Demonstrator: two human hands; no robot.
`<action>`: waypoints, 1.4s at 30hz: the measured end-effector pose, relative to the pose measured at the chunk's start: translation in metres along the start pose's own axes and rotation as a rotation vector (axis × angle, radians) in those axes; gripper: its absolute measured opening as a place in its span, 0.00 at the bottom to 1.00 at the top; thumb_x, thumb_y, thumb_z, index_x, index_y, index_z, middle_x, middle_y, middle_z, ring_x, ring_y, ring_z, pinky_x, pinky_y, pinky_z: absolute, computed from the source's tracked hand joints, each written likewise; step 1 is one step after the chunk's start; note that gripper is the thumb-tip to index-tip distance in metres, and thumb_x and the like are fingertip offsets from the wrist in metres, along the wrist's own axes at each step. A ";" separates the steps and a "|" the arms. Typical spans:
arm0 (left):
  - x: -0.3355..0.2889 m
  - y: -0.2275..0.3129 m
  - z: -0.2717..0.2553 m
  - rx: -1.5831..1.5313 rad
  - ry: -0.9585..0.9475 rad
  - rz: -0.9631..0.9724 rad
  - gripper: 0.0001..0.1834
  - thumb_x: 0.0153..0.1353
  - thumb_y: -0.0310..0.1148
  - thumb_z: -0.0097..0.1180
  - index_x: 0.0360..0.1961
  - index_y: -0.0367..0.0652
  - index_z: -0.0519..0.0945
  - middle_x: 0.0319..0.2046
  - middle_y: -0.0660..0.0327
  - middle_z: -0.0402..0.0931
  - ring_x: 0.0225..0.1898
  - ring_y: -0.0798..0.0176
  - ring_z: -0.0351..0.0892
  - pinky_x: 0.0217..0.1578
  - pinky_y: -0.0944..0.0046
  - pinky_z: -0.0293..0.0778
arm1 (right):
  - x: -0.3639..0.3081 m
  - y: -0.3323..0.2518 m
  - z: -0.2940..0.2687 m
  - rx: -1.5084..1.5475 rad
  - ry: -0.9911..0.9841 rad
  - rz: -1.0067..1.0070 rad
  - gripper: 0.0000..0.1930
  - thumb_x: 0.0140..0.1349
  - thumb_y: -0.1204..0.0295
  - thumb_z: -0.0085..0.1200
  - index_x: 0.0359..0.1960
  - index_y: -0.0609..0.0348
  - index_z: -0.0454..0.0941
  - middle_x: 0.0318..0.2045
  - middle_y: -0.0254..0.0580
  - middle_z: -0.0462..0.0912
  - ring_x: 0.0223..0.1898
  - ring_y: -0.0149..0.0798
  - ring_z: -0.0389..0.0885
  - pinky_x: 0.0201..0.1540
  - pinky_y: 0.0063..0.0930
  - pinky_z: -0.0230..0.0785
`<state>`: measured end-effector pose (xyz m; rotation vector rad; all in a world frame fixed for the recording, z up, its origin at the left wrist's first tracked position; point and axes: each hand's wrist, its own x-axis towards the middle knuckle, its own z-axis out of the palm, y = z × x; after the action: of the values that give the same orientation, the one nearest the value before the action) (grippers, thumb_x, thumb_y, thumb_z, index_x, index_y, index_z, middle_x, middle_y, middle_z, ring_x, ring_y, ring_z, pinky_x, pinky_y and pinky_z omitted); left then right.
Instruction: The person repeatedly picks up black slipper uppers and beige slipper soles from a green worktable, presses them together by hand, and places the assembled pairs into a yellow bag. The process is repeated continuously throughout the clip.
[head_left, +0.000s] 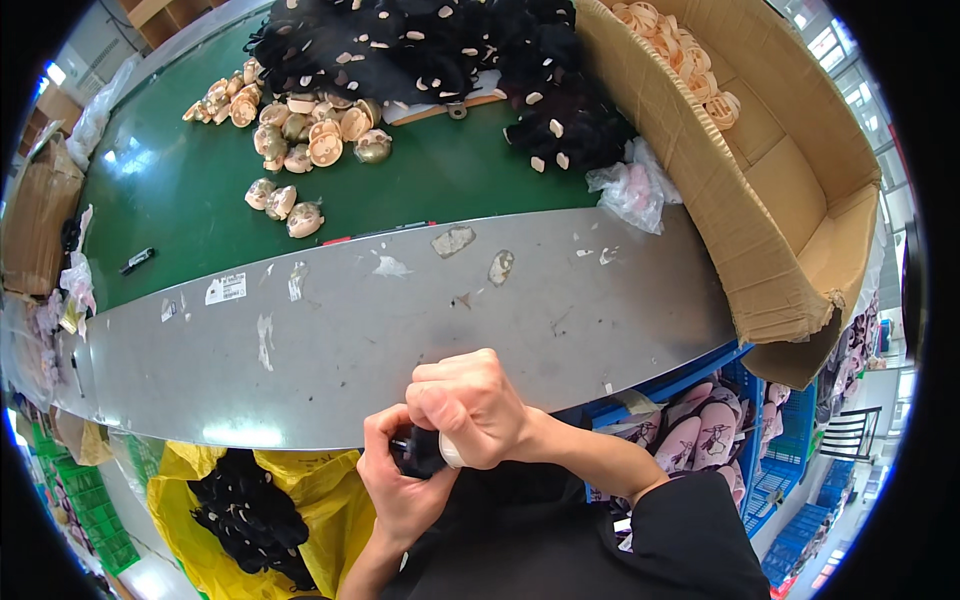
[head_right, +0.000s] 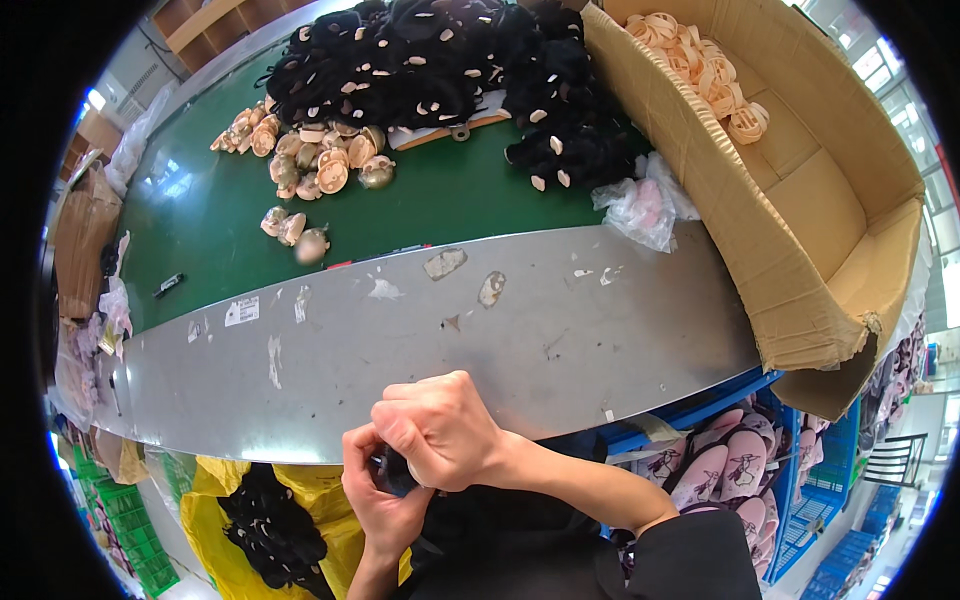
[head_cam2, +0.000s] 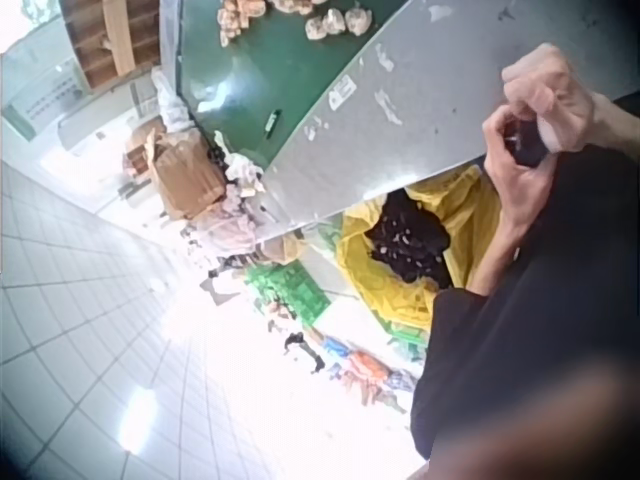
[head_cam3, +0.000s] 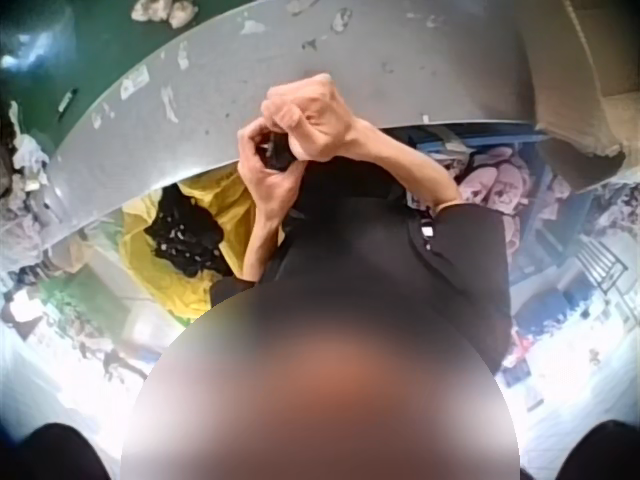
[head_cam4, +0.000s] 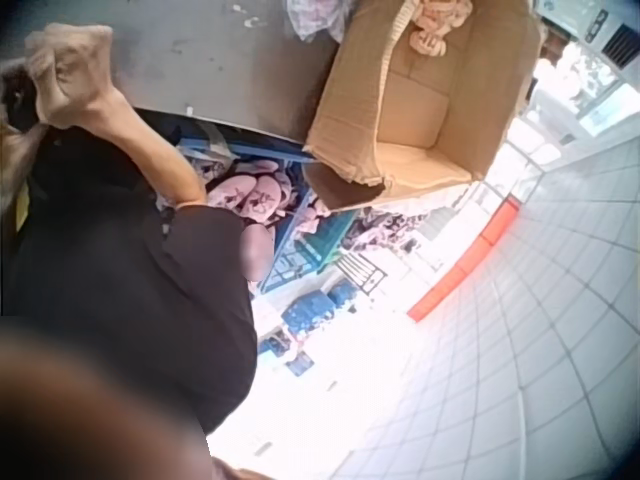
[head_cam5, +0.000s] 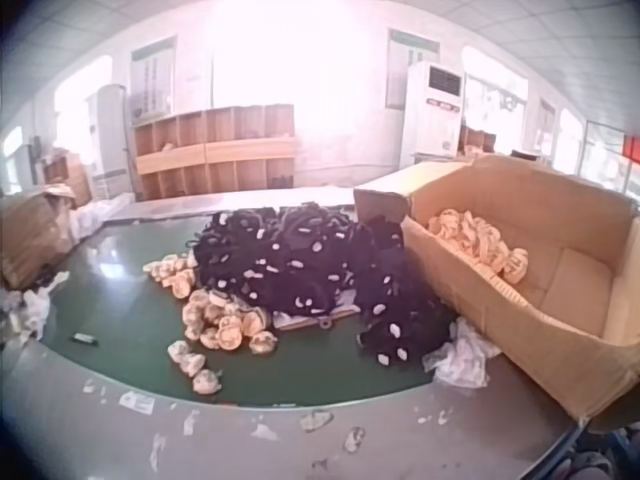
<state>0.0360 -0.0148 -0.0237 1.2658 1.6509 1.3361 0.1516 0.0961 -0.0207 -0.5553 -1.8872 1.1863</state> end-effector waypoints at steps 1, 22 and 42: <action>-0.001 0.000 -0.001 -0.010 -0.004 0.006 0.28 0.47 0.25 0.75 0.49 0.38 0.73 0.34 0.60 0.81 0.34 0.66 0.82 0.39 0.67 0.78 | -0.003 0.002 0.002 0.073 0.016 0.043 0.21 0.71 0.64 0.42 0.18 0.58 0.71 0.16 0.40 0.70 0.16 0.42 0.68 0.20 0.34 0.60; 0.018 -0.017 -0.009 -1.100 0.092 -0.419 0.07 0.69 0.30 0.57 0.42 0.39 0.74 0.42 0.61 0.75 0.43 0.67 0.77 0.52 0.63 0.76 | -0.013 -0.015 0.013 -0.257 0.197 0.011 0.21 0.52 0.63 0.74 0.23 0.57 0.70 0.20 0.38 0.69 0.21 0.42 0.69 0.28 0.34 0.62; 0.031 -0.013 0.002 -0.295 0.265 0.341 0.11 0.64 0.31 0.65 0.38 0.38 0.74 0.40 0.56 0.73 0.43 0.60 0.72 0.46 0.61 0.70 | 0.002 -0.027 0.011 -0.455 0.442 -0.226 0.24 0.47 0.69 0.74 0.17 0.54 0.62 0.16 0.36 0.62 0.18 0.39 0.60 0.25 0.33 0.56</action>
<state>0.0244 0.0152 -0.0345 1.2695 1.3738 1.9465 0.1425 0.0794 0.0013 -0.7536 -1.7690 0.4350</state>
